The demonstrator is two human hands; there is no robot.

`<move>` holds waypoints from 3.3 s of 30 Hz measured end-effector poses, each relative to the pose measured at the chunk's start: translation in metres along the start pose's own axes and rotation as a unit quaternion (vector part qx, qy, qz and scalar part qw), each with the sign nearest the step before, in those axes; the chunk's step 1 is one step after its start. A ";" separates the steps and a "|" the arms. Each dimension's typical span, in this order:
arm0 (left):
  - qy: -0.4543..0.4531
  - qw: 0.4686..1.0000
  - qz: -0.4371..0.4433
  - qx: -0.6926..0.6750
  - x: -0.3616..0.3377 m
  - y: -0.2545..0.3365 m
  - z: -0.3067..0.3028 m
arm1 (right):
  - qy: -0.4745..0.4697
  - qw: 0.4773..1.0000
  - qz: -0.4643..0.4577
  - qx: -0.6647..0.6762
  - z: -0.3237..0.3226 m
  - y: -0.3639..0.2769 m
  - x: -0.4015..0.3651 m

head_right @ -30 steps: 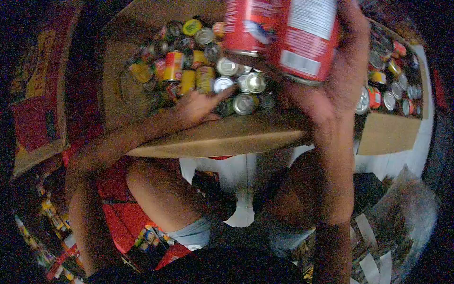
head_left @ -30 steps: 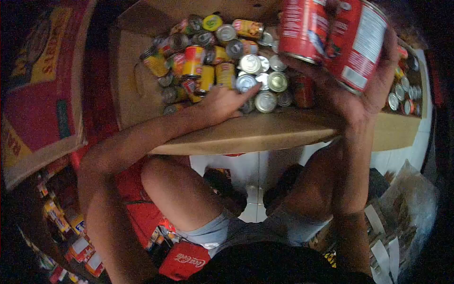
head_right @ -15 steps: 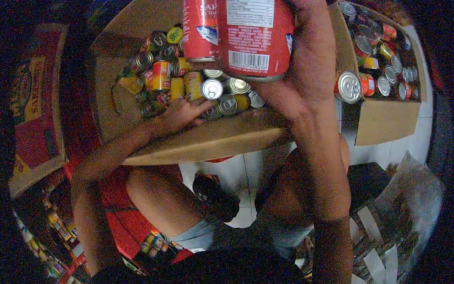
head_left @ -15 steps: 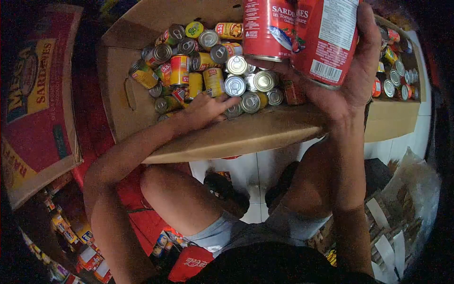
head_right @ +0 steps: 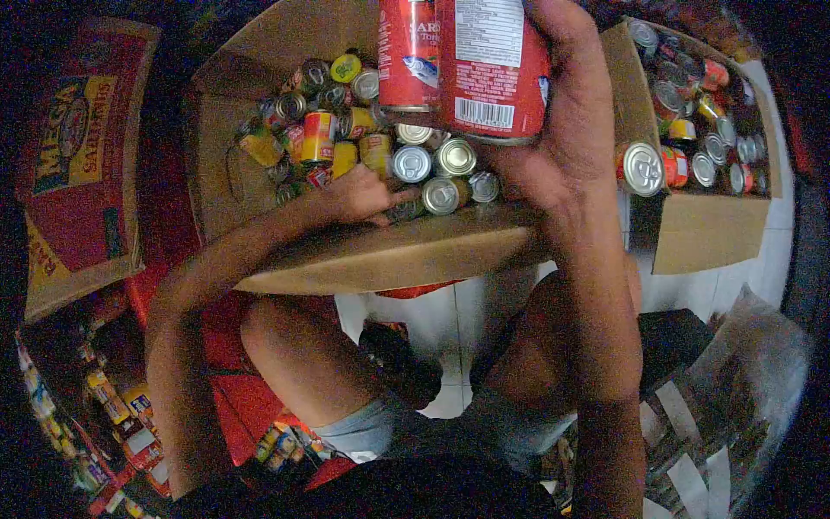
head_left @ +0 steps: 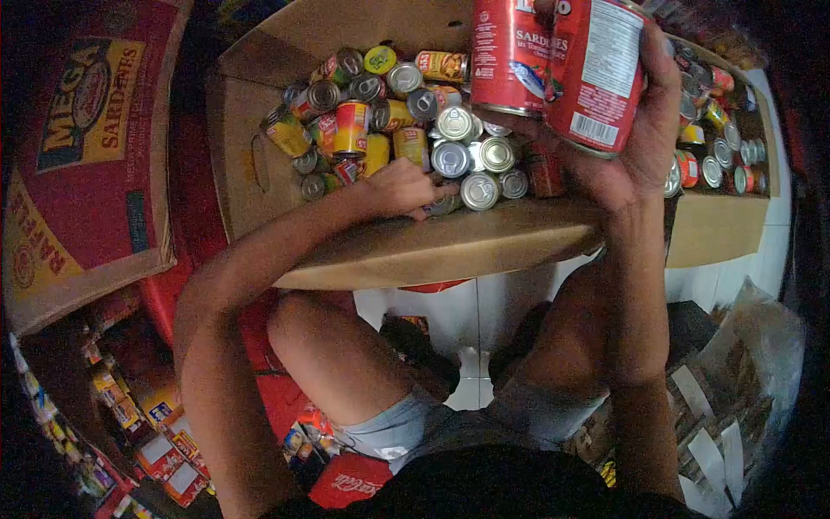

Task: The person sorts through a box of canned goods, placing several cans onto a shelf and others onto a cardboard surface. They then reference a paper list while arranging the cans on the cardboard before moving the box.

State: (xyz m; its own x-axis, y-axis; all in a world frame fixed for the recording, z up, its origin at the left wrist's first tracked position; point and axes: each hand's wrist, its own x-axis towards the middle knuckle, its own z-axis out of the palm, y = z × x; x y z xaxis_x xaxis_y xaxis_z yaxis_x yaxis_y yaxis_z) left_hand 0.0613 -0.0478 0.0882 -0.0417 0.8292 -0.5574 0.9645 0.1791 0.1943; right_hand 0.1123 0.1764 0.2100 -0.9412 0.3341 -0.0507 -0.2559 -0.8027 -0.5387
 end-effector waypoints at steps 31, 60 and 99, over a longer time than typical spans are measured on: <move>0.124 0.900 -0.324 -0.263 -0.150 0.007 0.003 | -0.071 0.987 0.117 0.082 -0.014 0.005 0.005; 0.120 0.856 -0.357 -0.354 -0.071 0.055 -0.044 | -0.023 0.970 0.225 0.089 -0.010 -0.009 0.000; 0.551 0.344 -0.101 -0.754 -0.114 0.154 -0.146 | -0.121 0.932 0.288 0.181 0.025 0.005 -0.097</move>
State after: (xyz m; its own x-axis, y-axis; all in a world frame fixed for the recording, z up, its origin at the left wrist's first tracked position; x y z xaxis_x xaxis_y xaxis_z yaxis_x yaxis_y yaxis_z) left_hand 0.1766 -0.0373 0.2995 -0.9424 0.2685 -0.1994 -0.2835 -0.3251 0.9022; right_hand 0.1964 0.1276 0.2327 -0.9564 -0.2907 -0.0294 0.2916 -0.9431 -0.1595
